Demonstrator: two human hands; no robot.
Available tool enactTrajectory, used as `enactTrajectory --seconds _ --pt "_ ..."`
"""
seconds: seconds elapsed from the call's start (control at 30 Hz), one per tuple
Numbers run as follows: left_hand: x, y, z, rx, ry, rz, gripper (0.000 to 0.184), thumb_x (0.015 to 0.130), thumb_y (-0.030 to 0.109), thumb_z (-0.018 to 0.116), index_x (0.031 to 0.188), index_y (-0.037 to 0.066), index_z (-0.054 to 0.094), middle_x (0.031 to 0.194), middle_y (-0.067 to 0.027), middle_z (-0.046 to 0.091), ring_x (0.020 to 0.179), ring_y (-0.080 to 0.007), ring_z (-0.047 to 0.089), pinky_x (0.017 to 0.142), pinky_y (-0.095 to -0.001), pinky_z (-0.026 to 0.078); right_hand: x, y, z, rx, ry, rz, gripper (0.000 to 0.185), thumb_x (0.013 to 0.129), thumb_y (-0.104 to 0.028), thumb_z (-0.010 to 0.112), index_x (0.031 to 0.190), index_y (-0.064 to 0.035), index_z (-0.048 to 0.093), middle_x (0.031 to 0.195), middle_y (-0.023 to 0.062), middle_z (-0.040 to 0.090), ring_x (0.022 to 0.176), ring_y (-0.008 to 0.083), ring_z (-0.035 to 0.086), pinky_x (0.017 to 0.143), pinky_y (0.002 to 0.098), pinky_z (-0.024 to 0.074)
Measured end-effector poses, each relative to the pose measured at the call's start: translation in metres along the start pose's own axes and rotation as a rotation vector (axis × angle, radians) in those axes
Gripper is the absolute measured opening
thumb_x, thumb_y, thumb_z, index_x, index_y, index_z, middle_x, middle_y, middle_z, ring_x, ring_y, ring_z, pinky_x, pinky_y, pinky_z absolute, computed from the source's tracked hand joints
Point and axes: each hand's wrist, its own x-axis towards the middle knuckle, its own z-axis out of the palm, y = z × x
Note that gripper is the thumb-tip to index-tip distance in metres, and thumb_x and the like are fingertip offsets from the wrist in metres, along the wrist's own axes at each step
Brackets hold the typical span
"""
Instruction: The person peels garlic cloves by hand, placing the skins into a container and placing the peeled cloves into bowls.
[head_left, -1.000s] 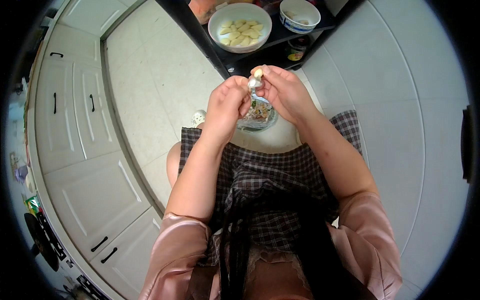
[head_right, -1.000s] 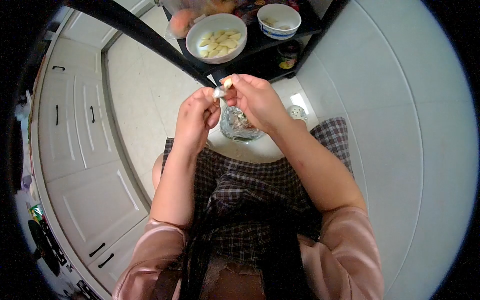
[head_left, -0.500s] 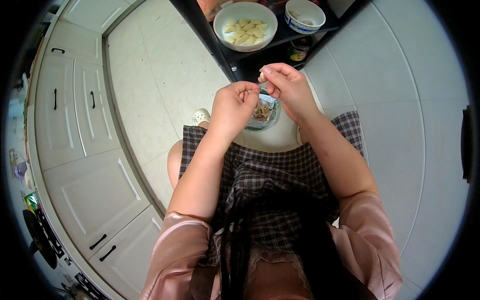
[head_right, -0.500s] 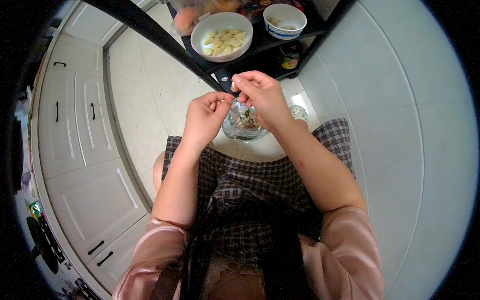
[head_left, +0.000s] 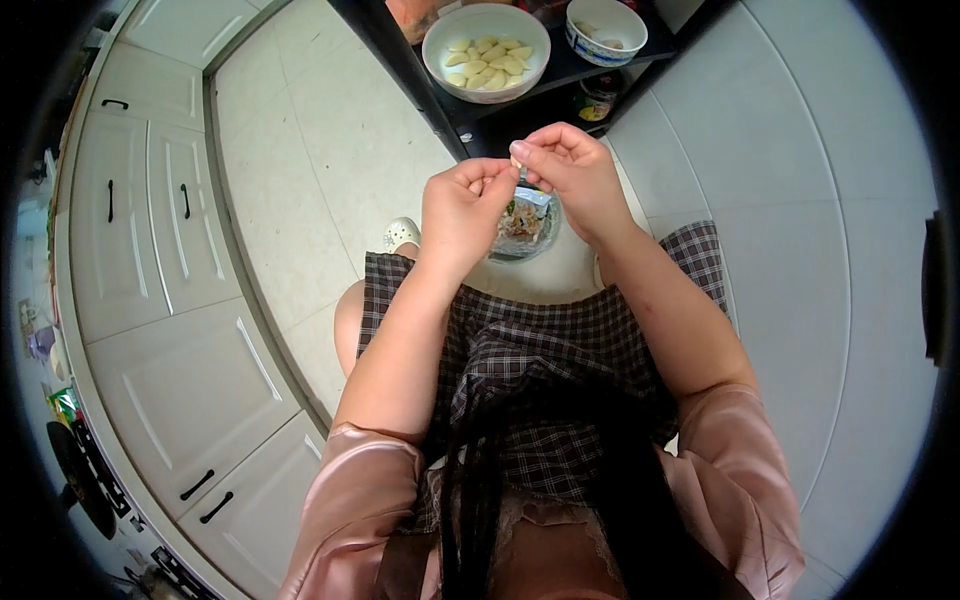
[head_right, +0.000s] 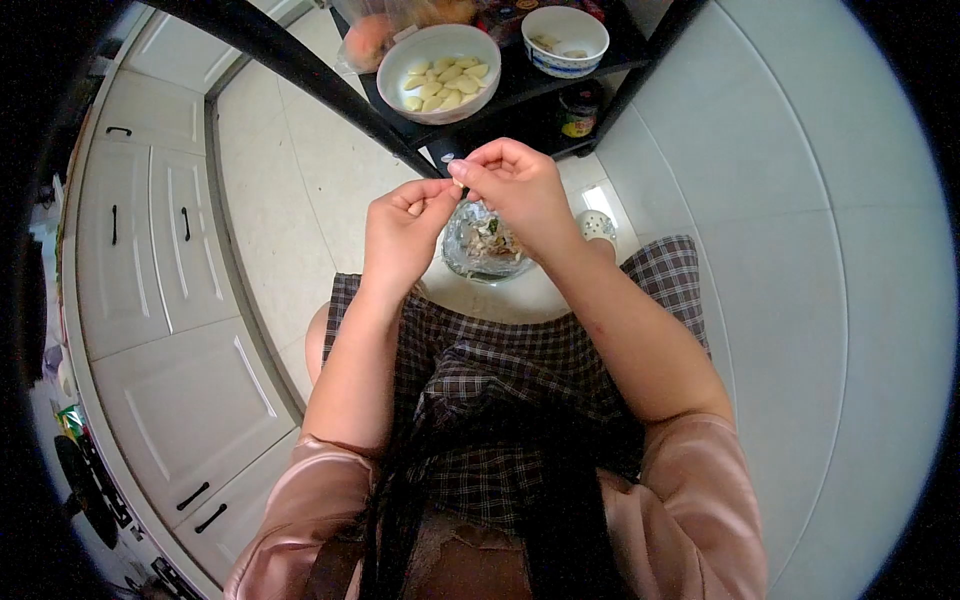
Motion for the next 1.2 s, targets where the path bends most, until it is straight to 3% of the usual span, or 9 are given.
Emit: enactTrajectory --seconds 0.23,0.4,0.47,0.67,0.8,0.9,0.97,1.17,1.2 --pt "0.0 0.003 -0.005 0.047 -0.009 -0.038 0.015 0.081 0.009 0.06 0.082 -0.006 0.063 0.059 0.0014 0.056 0.052 -0.002 0.044 0.047 -0.0181 0.035 -0.003 0.001 0.004 -0.094 -0.038 -0.111 0.012 0.079 -0.006 0.067 0.084 0.001 0.06 0.075 0.0035 0.063 0.066 0.0061 0.057 0.06 0.0191 0.0465" --pt "0.001 0.001 -0.008 0.118 0.002 -0.025 0.014 0.078 0.008 0.06 0.076 -0.005 0.061 0.057 0.0016 0.054 0.052 -0.0027 0.044 0.047 -0.019 0.035 -0.005 0.006 0.004 -0.254 -0.068 -0.203 0.012 0.078 -0.007 0.068 0.084 0.0009 0.061 0.073 0.0029 0.063 0.064 0.0052 0.057 0.057 0.0184 0.0461" --pt "0.002 -0.001 -0.01 0.178 -0.019 -0.017 0.015 0.08 0.012 0.061 0.076 -0.002 0.061 0.059 0.0061 0.05 0.053 -0.0012 0.038 0.047 -0.0176 0.03 -0.005 0.005 0.003 -0.325 -0.069 -0.235 0.013 0.078 -0.008 0.068 0.085 0.0009 0.061 0.073 0.0028 0.063 0.064 0.005 0.057 0.057 0.0182 0.0461" --pt "0.006 -0.003 -0.013 0.058 -0.015 0.017 0.013 0.082 0.01 0.058 0.08 -0.003 0.06 0.066 0.0028 0.055 0.059 -0.0026 0.044 0.053 -0.0171 0.036 0.0 -0.008 -0.005 -0.199 -0.123 0.009 0.016 0.08 -0.012 0.067 0.089 0.0014 0.062 0.075 0.0052 0.063 0.063 0.0077 0.059 0.055 0.0198 0.0469" --pt "0.014 -0.012 -0.02 0.023 0.076 0.106 0.011 0.08 0.007 0.058 0.078 -0.004 0.059 0.06 0.0003 0.055 0.055 -0.0033 0.045 0.049 -0.0199 0.036 -0.001 -0.009 -0.005 -0.065 -0.149 0.126 0.019 0.083 -0.013 0.063 0.093 0.0032 0.061 0.077 0.0067 0.063 0.065 0.0105 0.061 0.058 0.0212 0.0491" --pt "0.01 -0.005 -0.023 0.107 0.058 0.044 0.013 0.084 0.008 0.055 0.082 -0.004 0.06 0.07 -0.0002 0.059 0.064 -0.0062 0.05 0.059 -0.0196 0.04 -0.001 -0.008 -0.003 0.064 -0.147 0.172 0.021 0.085 -0.012 0.061 0.097 0.0041 0.059 0.08 0.0077 0.063 0.069 0.0119 0.062 0.062 0.0225 0.0507" --pt "0.008 -0.002 -0.024 0.312 -0.102 -0.077 0.015 0.085 0.01 0.054 0.082 -0.003 0.06 0.074 -0.0004 0.059 0.067 -0.0061 0.051 0.061 -0.0195 0.04 0.001 -0.007 -0.003 0.122 -0.137 0.173 0.022 0.086 -0.012 0.06 0.1 0.0044 0.058 0.082 0.0082 0.063 0.071 0.0125 0.062 0.063 0.0232 0.0515" --pt "0.008 -0.019 -0.011 0.048 -0.209 -0.072 0.016 0.086 0.012 0.051 0.093 -0.001 0.057 0.071 0.0007 0.055 0.06 -0.0031 0.044 0.051 -0.0177 0.034 0.023 -0.011 -0.003 0.088 0.017 -0.126 0.022 0.087 -0.011 0.058 0.102 0.0057 0.057 0.086 0.0102 0.063 0.077 0.0144 0.063 0.067 0.0249 0.0521" --pt "0.009 -0.017 -0.01 -0.008 -0.243 -0.157 0.019 0.087 0.014 0.048 0.097 -0.001 0.055 0.072 0.0003 0.054 0.058 -0.0043 0.043 0.049 -0.0181 0.033 0.028 -0.017 -0.002 0.028 0.038 -0.189 0.025 0.088 -0.01 0.057 0.107 0.0054 0.055 0.09 0.0112 0.063 0.08 0.0148 0.063 0.071 0.0254 0.052"
